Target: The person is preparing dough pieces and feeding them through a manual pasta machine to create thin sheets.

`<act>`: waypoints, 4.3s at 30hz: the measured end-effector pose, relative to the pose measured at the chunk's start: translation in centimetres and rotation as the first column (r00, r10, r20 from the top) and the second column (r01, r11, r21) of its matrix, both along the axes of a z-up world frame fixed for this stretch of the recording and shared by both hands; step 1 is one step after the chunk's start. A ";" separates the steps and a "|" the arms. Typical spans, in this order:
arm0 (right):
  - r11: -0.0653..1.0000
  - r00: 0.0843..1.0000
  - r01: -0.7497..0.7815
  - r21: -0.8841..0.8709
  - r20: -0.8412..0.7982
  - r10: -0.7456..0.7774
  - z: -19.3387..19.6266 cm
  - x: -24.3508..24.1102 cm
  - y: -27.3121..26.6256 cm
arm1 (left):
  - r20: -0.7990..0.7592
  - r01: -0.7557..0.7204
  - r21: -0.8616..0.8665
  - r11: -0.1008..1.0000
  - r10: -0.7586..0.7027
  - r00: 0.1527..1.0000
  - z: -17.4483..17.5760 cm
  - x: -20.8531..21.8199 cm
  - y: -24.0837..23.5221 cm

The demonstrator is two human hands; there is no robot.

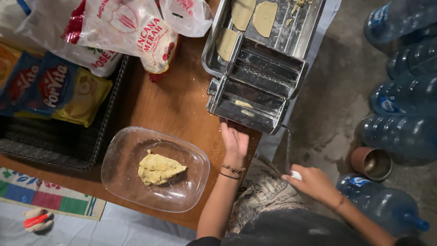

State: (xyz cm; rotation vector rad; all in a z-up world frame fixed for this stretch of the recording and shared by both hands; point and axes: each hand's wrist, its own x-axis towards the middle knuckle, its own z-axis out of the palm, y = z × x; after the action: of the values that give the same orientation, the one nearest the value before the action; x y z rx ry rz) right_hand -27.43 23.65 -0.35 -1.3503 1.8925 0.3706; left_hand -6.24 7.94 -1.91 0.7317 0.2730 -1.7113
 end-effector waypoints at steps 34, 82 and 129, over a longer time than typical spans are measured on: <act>0.965 0.949 -0.146 -0.217 -0.306 0.075 -13.7 -7.5 -13.1 | 0.388 0.039 0.217 0.975 -0.123 0.913 -8.5 0.8 3.0; 0.772 0.453 0.330 -0.543 0.809 0.375 7.1 10.0 -8.0 | 0.357 0.280 -0.071 0.957 -0.238 0.903 4.6 5.8 11.2; 0.610 0.929 -0.333 -0.719 -0.363 0.080 -16.2 -5.1 -5.5 | 0.901 0.999 -0.034 0.013 0.433 0.025 3.9 5.8 -9.4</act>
State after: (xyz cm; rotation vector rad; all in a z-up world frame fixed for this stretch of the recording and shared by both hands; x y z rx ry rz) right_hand -32.53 18.12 -16.59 -2.2094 2.2628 -0.2034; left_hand -0.42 -1.43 1.99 0.6873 -2.3819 -1.0614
